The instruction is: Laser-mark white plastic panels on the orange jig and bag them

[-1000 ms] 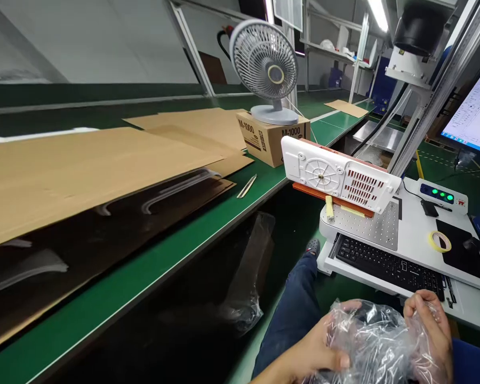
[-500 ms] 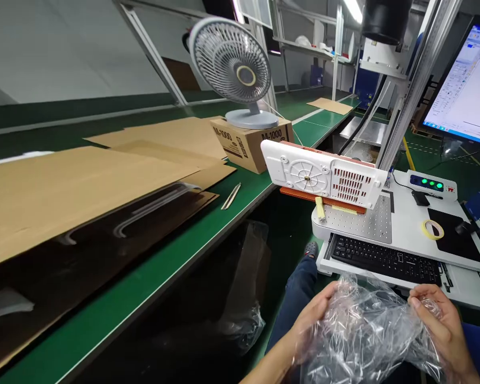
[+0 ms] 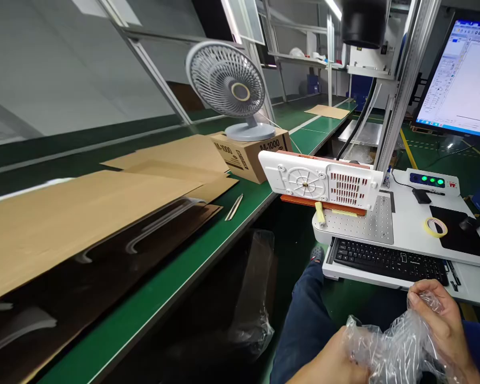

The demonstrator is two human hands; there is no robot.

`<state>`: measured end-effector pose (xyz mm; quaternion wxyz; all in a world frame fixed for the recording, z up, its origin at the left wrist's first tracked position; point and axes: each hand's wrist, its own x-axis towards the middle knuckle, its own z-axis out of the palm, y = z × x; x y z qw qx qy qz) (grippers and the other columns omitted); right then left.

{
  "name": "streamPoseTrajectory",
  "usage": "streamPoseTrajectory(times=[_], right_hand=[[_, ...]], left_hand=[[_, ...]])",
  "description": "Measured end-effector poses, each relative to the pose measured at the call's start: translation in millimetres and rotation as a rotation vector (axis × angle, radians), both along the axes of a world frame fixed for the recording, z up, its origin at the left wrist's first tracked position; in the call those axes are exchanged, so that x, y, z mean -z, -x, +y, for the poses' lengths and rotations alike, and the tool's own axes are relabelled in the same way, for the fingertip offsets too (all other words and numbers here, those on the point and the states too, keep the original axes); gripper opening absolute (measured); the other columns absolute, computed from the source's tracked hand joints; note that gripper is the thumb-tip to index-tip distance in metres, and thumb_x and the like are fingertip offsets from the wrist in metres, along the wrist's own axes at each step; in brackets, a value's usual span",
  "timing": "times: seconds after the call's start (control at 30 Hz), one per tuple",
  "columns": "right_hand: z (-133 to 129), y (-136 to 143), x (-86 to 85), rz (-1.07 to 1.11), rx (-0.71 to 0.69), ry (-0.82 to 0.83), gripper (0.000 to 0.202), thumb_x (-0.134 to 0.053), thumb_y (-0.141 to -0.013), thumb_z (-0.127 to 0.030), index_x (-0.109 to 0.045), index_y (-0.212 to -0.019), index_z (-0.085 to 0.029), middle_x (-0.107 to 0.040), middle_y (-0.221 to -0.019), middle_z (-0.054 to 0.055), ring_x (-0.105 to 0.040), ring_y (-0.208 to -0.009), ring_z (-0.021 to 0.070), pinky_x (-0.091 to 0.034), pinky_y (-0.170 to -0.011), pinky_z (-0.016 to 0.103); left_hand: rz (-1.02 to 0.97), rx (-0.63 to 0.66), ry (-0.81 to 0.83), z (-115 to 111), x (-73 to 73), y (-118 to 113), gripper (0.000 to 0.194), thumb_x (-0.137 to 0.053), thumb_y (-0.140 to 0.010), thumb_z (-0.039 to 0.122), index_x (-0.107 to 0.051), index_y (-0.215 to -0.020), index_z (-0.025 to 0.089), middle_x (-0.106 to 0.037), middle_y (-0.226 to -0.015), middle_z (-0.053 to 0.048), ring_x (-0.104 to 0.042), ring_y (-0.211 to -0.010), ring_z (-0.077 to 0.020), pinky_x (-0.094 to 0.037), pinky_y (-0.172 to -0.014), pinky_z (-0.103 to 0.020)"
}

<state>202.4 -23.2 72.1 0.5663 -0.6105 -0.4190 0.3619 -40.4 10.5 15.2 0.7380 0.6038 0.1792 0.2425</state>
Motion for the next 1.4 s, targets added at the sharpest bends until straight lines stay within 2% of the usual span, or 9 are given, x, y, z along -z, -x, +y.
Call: streamPoseTrajectory(times=[0.17,0.33,0.4,0.53,0.67,0.83,1.0,1.2,1.4], right_hand=[[-1,-7,20.4,0.046,-0.003,0.122,0.049,-0.09,-0.083,-0.064,-0.074,-0.105,-0.023,-0.075,-0.106,0.008,-0.069,-0.097,0.0264,-0.055,-0.087,0.035],[-1,17,67.0,0.181,-0.269,0.277,0.054,-0.091,-0.081,-0.066,-0.074,-0.107,-0.023,-0.076,-0.11,0.01,-0.071,-0.105,0.0303,-0.055,-0.094,0.042],[-2,32,84.5,0.218,-0.43,0.328,0.052,-0.091,-0.08,-0.066,-0.075,-0.102,-0.022,-0.075,-0.101,0.008,-0.071,-0.099,0.0287,-0.056,-0.094,0.042],[-1,45,103.4,0.16,-0.567,0.4,0.049,-0.083,-0.086,-0.069,-0.077,-0.099,-0.022,-0.075,-0.095,0.005,-0.071,-0.096,0.0264,-0.056,-0.093,0.04],[6,24,96.7,0.052,-0.35,0.364,0.067,-0.079,-0.082,-0.085,-0.079,-0.101,-0.02,-0.078,-0.103,0.011,-0.073,-0.1,0.0314,-0.058,-0.091,0.044],[-1,8,63.3,0.239,-0.312,0.22,0.073,-0.076,-0.089,-0.082,-0.073,-0.134,-0.025,-0.068,-0.147,0.018,-0.062,-0.141,0.0367,-0.045,-0.124,0.057],[-9,50,59.5,0.208,-0.563,0.248,0.126,-0.109,-0.051,-0.068,-0.055,-0.158,-0.03,-0.061,-0.155,0.017,-0.06,-0.142,0.0392,-0.044,-0.125,0.054],[2,72,86.1,0.089,-0.557,0.262,0.051,-0.092,-0.073,-0.04,-0.074,-0.117,-0.02,-0.076,-0.103,0.006,-0.069,-0.095,0.0269,-0.053,-0.084,0.035],[7,43,89.8,-0.164,-0.454,0.362,0.022,-0.075,-0.08,-0.037,-0.065,-0.09,-0.02,-0.066,-0.082,-0.001,-0.056,-0.079,0.0194,-0.04,-0.07,0.029]], left_hand=[[0.01,-0.277,0.059,7,-7.5,16,0.029,-0.085,-0.077,0.025,-0.062,-0.093,0.019,-0.063,-0.087,-0.001,-0.054,-0.075,-0.0149,-0.045,-0.074,-0.03],[-0.033,-0.293,-0.058,7,-3.7,23,0.104,-0.088,-0.083,0.027,-0.034,-0.172,0.026,-0.074,-0.092,0.0,-0.071,-0.096,-0.0236,-0.03,-0.133,-0.054],[-0.032,-0.244,-0.11,5,-3.3,23,0.085,-0.088,-0.085,0.034,-0.054,-0.162,0.025,-0.077,-0.105,-0.006,-0.072,-0.113,-0.0299,-0.023,-0.137,-0.057],[0.003,-0.158,-0.094,2,-6.7,26,0.034,-0.08,-0.086,0.029,-0.077,-0.118,0.02,-0.074,-0.121,-0.012,-0.07,-0.113,-0.032,-0.054,-0.109,-0.044],[0.088,-0.239,-0.278,12,-14.8,40,0.004,-0.067,-0.096,0.024,-0.068,-0.095,0.02,-0.067,-0.096,-0.008,-0.063,-0.085,-0.0221,-0.051,-0.081,-0.034],[0.179,-0.267,-0.559,26,-15.2,47,0.023,-0.053,-0.107,0.028,-0.066,-0.089,0.021,-0.066,-0.093,-0.01,-0.062,-0.087,-0.0226,-0.047,-0.08,-0.034],[0.131,-0.439,-0.21,13,4.6,19,0.011,-0.063,-0.082,0.012,-0.068,-0.085,0.02,-0.067,-0.09,-0.006,-0.061,-0.085,-0.0226,-0.048,-0.081,-0.034],[0.036,-0.482,0.125,11,18.3,6,0.024,-0.067,-0.068,0.009,-0.066,-0.09,0.016,-0.062,-0.084,-0.001,-0.054,-0.079,-0.0175,-0.045,-0.076,-0.03],[-0.003,-0.434,0.129,45,41.6,49,0.058,-0.088,-0.081,0.032,-0.065,-0.134,0.022,-0.07,-0.132,-0.011,-0.063,-0.127,-0.0303,-0.049,-0.11,-0.041]])
